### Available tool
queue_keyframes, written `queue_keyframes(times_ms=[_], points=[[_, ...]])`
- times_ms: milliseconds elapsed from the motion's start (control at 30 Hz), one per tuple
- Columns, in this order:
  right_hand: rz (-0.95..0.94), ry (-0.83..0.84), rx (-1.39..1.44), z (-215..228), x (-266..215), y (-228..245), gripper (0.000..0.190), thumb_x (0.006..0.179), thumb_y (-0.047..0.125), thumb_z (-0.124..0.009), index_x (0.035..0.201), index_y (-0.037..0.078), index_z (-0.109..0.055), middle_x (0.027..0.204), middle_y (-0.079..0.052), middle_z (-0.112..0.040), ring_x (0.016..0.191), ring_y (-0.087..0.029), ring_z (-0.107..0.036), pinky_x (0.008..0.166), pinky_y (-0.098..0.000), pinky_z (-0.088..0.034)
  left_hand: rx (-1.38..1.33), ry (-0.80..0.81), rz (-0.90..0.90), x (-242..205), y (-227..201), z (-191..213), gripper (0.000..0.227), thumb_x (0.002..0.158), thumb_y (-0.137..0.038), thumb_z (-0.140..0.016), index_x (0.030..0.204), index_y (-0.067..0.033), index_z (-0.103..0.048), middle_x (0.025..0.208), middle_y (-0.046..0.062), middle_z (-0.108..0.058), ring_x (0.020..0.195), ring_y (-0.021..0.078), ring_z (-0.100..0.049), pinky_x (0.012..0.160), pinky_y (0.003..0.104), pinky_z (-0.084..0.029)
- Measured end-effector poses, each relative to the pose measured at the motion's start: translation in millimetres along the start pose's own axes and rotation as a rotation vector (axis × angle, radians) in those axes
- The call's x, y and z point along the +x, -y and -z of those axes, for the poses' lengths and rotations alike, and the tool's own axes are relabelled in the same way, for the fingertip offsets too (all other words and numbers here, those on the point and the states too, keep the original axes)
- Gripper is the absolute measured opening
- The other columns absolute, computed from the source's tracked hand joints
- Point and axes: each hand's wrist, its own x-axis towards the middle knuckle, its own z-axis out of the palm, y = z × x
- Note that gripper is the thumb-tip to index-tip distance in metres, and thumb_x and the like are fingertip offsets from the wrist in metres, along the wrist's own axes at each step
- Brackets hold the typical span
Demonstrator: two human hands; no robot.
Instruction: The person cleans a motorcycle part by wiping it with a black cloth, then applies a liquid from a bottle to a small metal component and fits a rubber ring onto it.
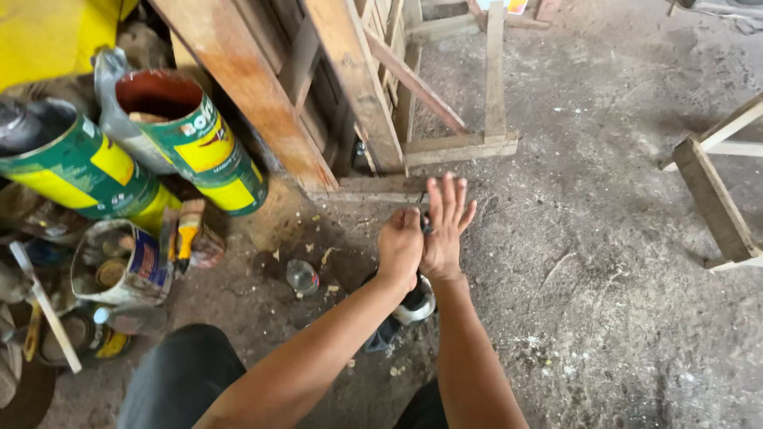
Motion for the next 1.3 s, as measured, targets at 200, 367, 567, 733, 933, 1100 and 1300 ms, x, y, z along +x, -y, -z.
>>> queue_keyframes(times_ms=[200, 367, 567, 733, 933, 1100, 1300], points=[[0.044, 0.276, -0.293, -0.8, 5.8, 20.5, 0.065, 0.092, 0.036, -0.051, 0.149, 0.009, -0.037, 0.164, -0.020, -0.015, 0.152, -0.041, 0.008, 0.116, -0.0675, 0.011, 0.747, 0.041, -0.680, 38.0, -5.8, 20.4, 0.028, 0.097, -0.021, -0.058, 0.077, -0.0074, -0.071, 0.075, 0.019, -0.070, 0.066, 0.0351, -0.067, 0.062, 0.046, -0.055], [-0.182, 0.039, 0.079, -17.0, -2.6, -14.3, 0.066, 0.082, 0.015, -0.039, 0.147, 0.007, -0.044, 0.153, -0.018, -0.045, 0.146, -0.037, -0.034, 0.119, -0.0549, -0.028, 0.574, 0.102, -0.386, 22.0, -46.7, 24.1, 0.022, 0.103, -0.026, -0.056, 0.094, -0.0139, -0.072, 0.075, 0.014, -0.072, 0.061, 0.0253, -0.066, 0.055, 0.039, -0.051], [-0.516, -0.075, 0.741, -40.7, -6.4, -37.7, 0.064, 0.093, 0.039, -0.056, 0.142, 0.000, -0.044, 0.140, -0.022, -0.053, 0.133, -0.035, -0.048, 0.111, -0.0447, -0.042, 0.453, -0.142, -1.072, -49.3, -36.3, -17.7, 0.009, 0.093, -0.025, -0.070, 0.089, -0.0181, -0.075, 0.104, 0.008, -0.074, 0.090, 0.0265, -0.066, 0.079, 0.043, -0.056], [-1.011, 0.206, 1.106, -9.9, -4.7, -3.2, 0.077, 0.096, 0.059, -0.034, 0.144, 0.000, -0.047, 0.144, -0.021, -0.057, 0.133, -0.034, -0.052, 0.110, -0.0467, -0.043, 0.191, 0.330, -0.145, 52.0, -10.3, -42.5, 0.024, 0.104, -0.026, -0.058, 0.097, -0.0156, -0.079, 0.103, 0.002, -0.080, 0.095, 0.0146, -0.075, 0.088, 0.034, -0.062], [-0.835, 0.015, 1.576, 30.6, 0.3, 0.8, 0.119, 0.083, 0.088, -0.008, 0.147, -0.004, -0.047, 0.151, -0.020, -0.052, 0.143, -0.035, -0.045, 0.116, -0.0478, -0.036, 0.478, 0.173, -0.804, 7.3, -17.2, -32.4, 0.023, 0.103, -0.020, -0.060, 0.108, -0.0094, -0.080, 0.125, 0.010, -0.075, 0.121, 0.0274, -0.063, 0.104, 0.046, -0.043], [0.111, 0.473, 2.552, 19.7, -6.0, -11.1, 0.124, 0.096, 0.095, -0.004, 0.148, -0.009, -0.045, 0.148, -0.023, -0.051, 0.137, -0.034, -0.046, 0.122, -0.0401, -0.030, 0.346, 0.216, -0.823, -5.1, -1.5, -27.1, 0.033, 0.106, -0.029, -0.052, 0.116, -0.0083, -0.076, 0.132, 0.009, -0.072, 0.122, 0.0298, -0.068, 0.101, 0.044, -0.051], [-0.429, 0.286, 1.932, 40.5, -1.7, 32.7, 0.127, 0.088, 0.096, -0.015, 0.154, -0.011, -0.035, 0.164, -0.028, -0.037, 0.157, -0.043, -0.027, 0.133, -0.0497, -0.013, 0.141, 0.276, -0.284, 86.4, -18.5, -5.6, 0.036, 0.107, -0.033, -0.054, 0.105, -0.0047, -0.076, 0.108, 0.012, -0.079, 0.096, 0.0287, -0.079, 0.089, 0.038, -0.061]])
